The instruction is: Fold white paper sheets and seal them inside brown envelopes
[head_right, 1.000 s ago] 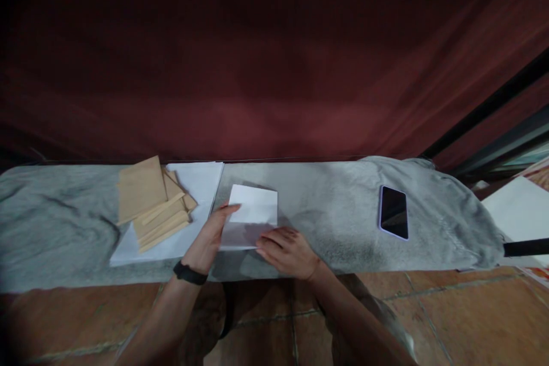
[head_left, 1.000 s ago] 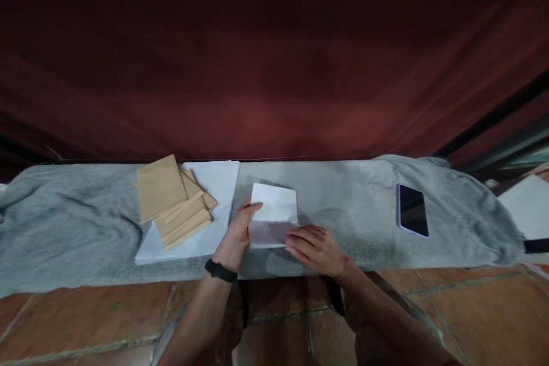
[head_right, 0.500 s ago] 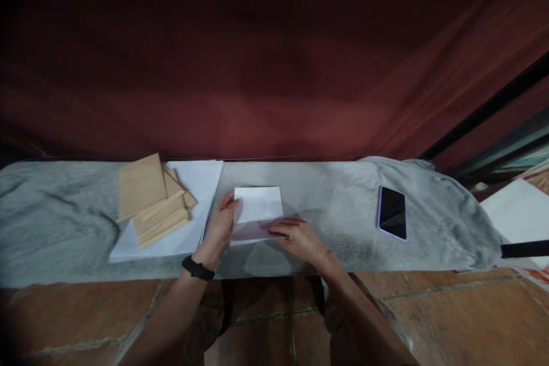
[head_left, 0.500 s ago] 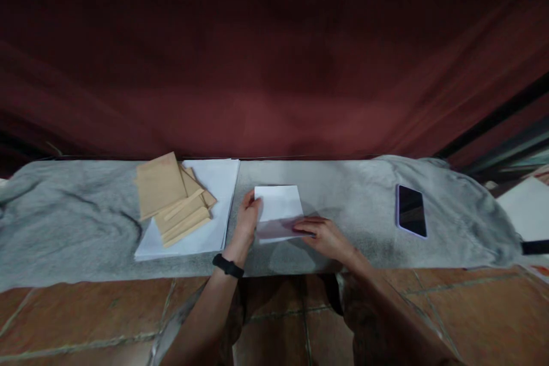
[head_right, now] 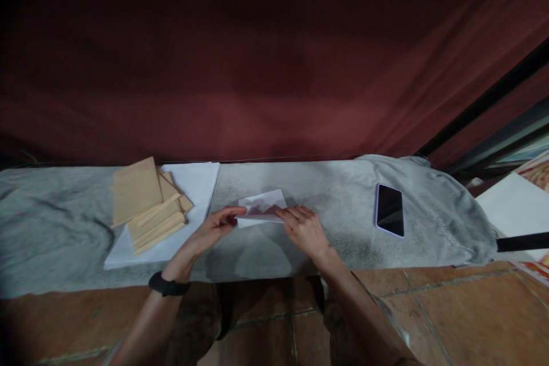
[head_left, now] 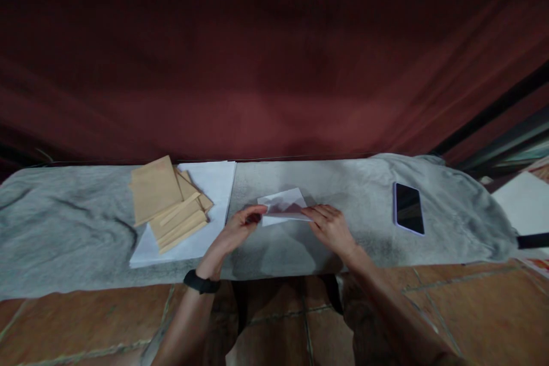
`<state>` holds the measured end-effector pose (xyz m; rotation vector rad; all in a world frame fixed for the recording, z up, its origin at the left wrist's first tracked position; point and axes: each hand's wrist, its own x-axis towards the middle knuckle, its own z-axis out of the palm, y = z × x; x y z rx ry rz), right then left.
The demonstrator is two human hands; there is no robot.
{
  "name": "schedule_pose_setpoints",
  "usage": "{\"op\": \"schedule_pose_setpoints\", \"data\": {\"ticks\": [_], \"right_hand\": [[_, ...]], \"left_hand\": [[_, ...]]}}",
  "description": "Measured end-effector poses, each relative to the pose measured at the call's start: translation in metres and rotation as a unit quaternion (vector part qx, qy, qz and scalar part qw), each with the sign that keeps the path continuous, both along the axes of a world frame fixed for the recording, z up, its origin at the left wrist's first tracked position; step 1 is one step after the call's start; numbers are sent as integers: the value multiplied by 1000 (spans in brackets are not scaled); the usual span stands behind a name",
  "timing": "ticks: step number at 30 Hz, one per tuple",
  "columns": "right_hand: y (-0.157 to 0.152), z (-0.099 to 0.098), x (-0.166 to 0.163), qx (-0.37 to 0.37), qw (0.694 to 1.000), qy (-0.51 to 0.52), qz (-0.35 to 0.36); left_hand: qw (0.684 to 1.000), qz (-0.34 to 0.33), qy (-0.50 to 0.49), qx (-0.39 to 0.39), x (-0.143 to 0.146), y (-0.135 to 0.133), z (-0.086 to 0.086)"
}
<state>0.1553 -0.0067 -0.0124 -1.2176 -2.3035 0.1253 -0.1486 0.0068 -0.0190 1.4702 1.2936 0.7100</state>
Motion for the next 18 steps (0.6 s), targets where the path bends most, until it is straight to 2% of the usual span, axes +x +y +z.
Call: {"op": "schedule_pose_setpoints", "data": {"ticks": [2, 4, 7, 9, 14, 18], "right_hand": [[-2, 0, -3, 1, 1000, -13, 2], [-3, -1, -6, -8, 1000, -13, 11], [-4, -1, -11, -44, 998, 28, 19], [-3, 0, -12, -100, 991, 91, 15], [4, -4, -6, -264, 942, 207, 3], [14, -17, -3, -305, 922, 231, -53]], "left_hand": [[996, -70, 5, -54, 0, -5, 4], [991, -103, 2, -87, 2, -7, 7], [995, -72, 16, -68, 6, -5, 10], [996, -54, 39, -60, 7, -3, 11], [995, -31, 79, -51, 6, 3, 7], [995, 8, 99, -29, 7, 6, 1]]}}
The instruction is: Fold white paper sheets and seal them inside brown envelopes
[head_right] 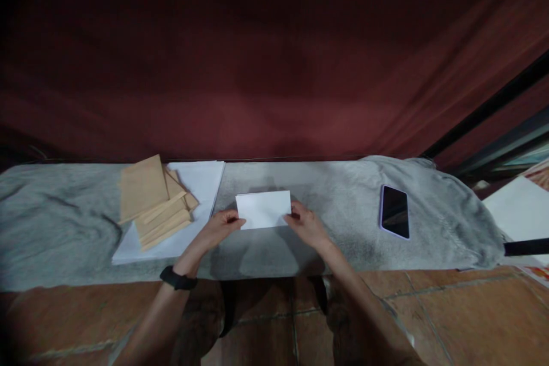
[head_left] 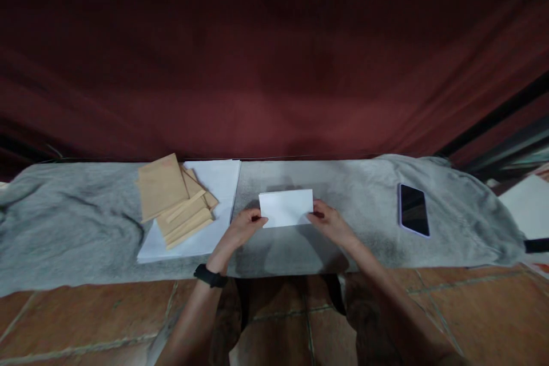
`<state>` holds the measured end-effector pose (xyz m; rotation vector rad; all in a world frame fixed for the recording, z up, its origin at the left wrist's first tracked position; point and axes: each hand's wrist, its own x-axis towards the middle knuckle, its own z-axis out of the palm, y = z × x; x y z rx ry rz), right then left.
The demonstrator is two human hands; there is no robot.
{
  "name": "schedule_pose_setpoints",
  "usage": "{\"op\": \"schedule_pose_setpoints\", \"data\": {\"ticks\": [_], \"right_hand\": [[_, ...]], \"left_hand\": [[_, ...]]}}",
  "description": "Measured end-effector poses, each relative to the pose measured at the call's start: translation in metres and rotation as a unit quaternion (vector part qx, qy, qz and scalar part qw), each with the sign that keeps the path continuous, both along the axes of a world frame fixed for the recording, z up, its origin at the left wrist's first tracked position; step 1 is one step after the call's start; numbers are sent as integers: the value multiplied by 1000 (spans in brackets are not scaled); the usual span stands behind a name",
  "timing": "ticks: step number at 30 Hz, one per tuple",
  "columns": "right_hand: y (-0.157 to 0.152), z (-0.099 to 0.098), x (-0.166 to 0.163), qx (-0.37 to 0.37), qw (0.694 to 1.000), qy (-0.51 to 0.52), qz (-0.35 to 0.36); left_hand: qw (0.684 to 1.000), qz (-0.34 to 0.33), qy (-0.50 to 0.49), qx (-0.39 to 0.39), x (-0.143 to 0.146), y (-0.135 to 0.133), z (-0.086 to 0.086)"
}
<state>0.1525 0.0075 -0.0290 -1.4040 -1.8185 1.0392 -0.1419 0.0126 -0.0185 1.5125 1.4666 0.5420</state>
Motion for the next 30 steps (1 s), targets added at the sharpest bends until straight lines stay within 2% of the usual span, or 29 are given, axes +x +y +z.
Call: {"op": "schedule_pose_setpoints", "data": {"ticks": [4, 8, 12, 15, 19, 30], "right_hand": [[6, -9, -3, -8, 999, -25, -30], [4, -14, -9, -7, 992, -117, -42], [-2, -18, -15, 32, 963, -258, -68], [-5, -18, -19, 57, 943, -320, -75], [-5, -16, -20, 55, 939, -334, -62], [-3, -15, -19, 56, 942, -329, -39]], "left_hand": [[1000, 6, 10, -8, 4, 2, -6], [999, 21, 34, -5, 10, 3, -8], [996, 43, 74, 3, 16, 2, -5], [991, 53, 125, 13, 22, 1, -1], [973, 50, 224, 19, 30, -1, 3], [943, 57, 326, 34, 42, -6, -3]]}}
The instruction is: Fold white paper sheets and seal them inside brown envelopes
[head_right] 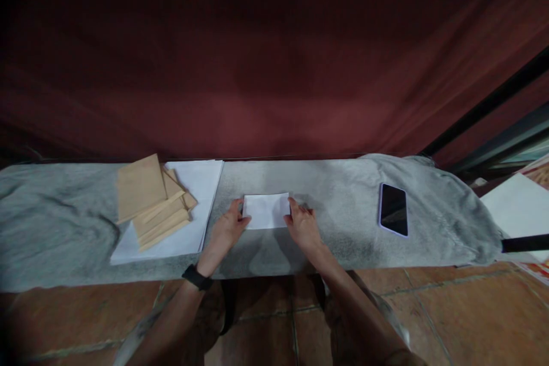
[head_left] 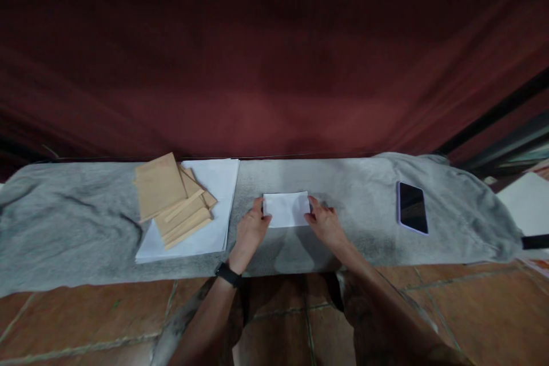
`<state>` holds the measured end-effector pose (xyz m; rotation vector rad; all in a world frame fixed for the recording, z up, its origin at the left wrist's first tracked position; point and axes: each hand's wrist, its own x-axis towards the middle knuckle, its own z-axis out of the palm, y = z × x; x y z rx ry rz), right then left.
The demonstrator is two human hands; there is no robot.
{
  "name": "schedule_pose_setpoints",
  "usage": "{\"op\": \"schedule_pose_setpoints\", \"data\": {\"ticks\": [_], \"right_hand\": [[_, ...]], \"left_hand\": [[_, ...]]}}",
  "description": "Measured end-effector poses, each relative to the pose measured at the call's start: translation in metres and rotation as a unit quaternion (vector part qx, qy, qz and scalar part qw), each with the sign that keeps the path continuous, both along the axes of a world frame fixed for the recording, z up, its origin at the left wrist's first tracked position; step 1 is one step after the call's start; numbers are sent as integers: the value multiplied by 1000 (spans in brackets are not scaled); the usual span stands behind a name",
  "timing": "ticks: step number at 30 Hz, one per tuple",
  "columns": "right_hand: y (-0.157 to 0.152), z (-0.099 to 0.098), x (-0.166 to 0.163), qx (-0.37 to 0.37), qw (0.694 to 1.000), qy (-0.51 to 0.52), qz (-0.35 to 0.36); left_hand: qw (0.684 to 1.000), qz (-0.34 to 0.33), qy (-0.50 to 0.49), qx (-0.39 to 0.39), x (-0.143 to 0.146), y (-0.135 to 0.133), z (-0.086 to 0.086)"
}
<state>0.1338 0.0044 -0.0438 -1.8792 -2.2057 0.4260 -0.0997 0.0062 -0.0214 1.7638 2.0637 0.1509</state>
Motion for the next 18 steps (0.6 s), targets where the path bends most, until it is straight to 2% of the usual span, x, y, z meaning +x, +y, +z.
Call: {"op": "schedule_pose_setpoints", "data": {"ticks": [8, 13, 15, 18], "right_hand": [[1, 4, 0, -26, 1000, 3, -7], [-1, 3, 0, -8, 1000, -11, -5], [-2, 4, -1, 12, 1000, -23, -11], [-5, 5, -4, 54, 997, -42, -18]], "left_hand": [[1000, -11, 6, -1, 3, -1, 3], [1000, -15, -19, -5, -2, -1, 3], [1000, -13, -14, 16, -3, -3, 2], [995, -31, 2, 92, 2, -9, 0]]}}
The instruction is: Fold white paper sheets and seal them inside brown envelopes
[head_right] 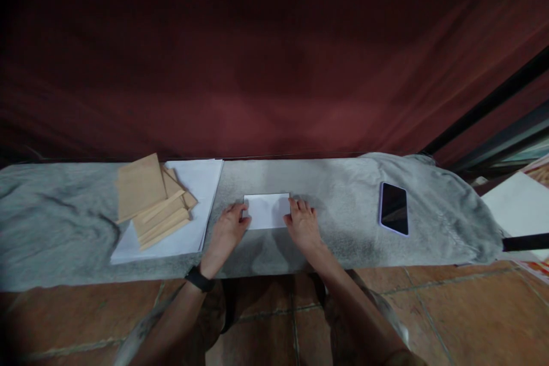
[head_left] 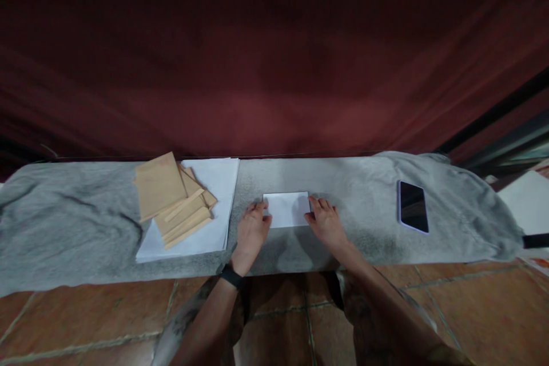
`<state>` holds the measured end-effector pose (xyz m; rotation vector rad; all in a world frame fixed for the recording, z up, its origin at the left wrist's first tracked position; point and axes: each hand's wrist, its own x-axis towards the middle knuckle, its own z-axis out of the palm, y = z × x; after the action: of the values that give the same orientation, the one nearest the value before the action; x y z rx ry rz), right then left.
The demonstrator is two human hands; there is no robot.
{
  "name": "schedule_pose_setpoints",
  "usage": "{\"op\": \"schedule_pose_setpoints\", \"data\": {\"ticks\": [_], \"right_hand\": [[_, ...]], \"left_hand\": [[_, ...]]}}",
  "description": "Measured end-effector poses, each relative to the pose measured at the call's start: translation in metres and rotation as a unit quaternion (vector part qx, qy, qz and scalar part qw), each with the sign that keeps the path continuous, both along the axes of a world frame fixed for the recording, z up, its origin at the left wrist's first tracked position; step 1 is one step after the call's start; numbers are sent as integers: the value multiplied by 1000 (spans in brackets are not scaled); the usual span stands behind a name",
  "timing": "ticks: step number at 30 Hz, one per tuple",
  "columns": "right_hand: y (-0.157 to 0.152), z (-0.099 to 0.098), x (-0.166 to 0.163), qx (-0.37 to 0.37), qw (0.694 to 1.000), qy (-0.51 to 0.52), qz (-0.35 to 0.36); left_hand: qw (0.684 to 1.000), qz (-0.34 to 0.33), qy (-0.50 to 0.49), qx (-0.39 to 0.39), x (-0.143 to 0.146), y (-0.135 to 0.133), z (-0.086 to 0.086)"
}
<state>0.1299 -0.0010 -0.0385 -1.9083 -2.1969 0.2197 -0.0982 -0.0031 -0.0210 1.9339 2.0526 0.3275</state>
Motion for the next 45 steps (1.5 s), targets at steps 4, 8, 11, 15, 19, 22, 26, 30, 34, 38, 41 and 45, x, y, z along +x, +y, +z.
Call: {"op": "schedule_pose_setpoints", "data": {"ticks": [4, 8, 11, 15, 19, 22, 26, 30, 34, 38, 41, 45], "right_hand": [[-11, -5, -16, 63, 996, 35, 49], [-27, -18, -37, 78, 981, 101, 146], [-36, -27, -42, 70, 982, 86, 154], [-40, -33, -38, 68, 985, 45, 150], [-41, -35, -34, 77, 987, 18, 143], [-41, -37, -32, 82, 988, 7, 128], [-40, -40, -26, 96, 988, 6, 119], [-38, -42, -17, 102, 989, 4, 108], [-36, -44, -11, 114, 989, 0, 97], [-35, -48, -9, 127, 988, -21, 84], [-36, -48, -9, 125, 989, -38, 72], [-36, -46, -7, 131, 989, -48, 54]], "left_hand": [[992, -76, 2, 105, 22, -14, -12], [979, -146, -25, 137, 44, -31, -40], [978, -152, 4, 140, 48, -41, -55], [974, -160, 67, 143, 45, -47, -58], [976, -143, 87, 140, 44, -48, -57], [978, -126, 84, 144, 45, -49, -57], [980, -100, 80, 152, 44, -50, -54], [982, -82, 69, 156, 39, -51, -50], [983, -67, 67, 156, 34, -51, -49], [981, -59, 82, 168, 32, -50, -51], [979, -54, 94, 175, 33, -49, -52], [978, -47, 105, 175, 32, -49, -52]]}}
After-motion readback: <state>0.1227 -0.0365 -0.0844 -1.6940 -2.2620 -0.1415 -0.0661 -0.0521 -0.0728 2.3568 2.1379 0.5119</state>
